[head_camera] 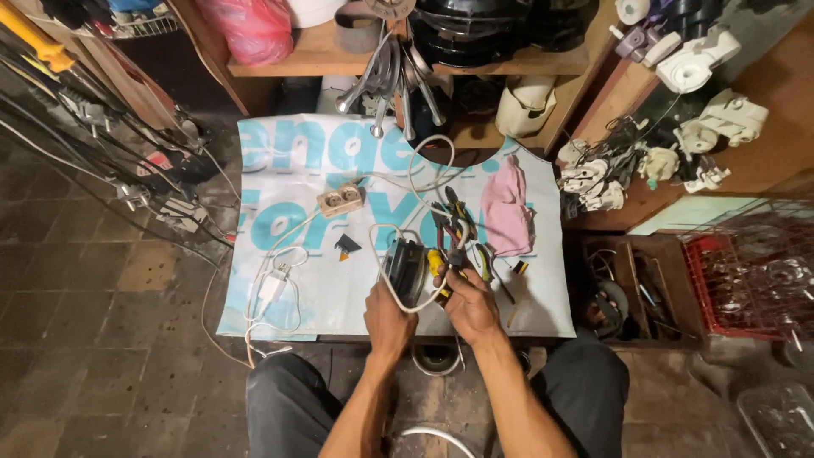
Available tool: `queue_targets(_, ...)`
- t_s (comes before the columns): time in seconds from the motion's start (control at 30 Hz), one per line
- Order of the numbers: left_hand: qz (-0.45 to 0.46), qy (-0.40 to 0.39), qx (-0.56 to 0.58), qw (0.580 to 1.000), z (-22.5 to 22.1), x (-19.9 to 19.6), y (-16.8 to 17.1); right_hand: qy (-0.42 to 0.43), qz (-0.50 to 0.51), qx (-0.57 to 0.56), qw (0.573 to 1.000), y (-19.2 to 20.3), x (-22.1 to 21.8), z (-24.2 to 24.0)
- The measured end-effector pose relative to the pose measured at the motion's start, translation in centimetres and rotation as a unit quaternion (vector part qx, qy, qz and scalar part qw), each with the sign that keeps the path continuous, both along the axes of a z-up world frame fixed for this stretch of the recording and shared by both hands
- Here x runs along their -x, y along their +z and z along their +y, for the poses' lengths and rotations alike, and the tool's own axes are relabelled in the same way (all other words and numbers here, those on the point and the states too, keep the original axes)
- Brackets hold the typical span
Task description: Reassembling an electric iron by aligning the soleplate with the housing and fastening it with screws.
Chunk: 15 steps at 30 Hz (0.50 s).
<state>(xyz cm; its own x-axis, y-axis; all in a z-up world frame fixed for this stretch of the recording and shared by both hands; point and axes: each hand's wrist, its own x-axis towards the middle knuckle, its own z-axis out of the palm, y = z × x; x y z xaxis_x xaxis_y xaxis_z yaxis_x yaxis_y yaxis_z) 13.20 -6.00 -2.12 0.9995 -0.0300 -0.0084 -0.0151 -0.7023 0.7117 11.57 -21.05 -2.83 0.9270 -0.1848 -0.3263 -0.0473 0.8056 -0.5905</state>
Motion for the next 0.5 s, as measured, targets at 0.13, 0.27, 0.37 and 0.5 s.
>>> queue_targets(0.13, 0.008, -0.027, -0.060, 0.998, 0.8, -4.6, -6.2, 0.008, -0.040, 0.001, 0.999, 0.4, 0.3, -1.8)
queue_targets(0.27, 0.066, -0.064, -0.093, 0.991, 2.3, -6.8, -6.5, -0.013, -0.076, 0.025, 0.997, 2.8, 1.6, -3.9)
queue_targets(0.37, 0.075, -0.108, -0.181, 0.975, 3.2, -8.5, -7.3, -0.024, -0.083, 0.032, 0.996, 3.2, 2.3, -5.8)
queue_targets(0.5, 0.054, -0.145, -0.304, 0.940, 3.7, -9.2, -5.5, -0.061, -0.098, 0.020, 0.993, 4.2, 3.0, -7.9)
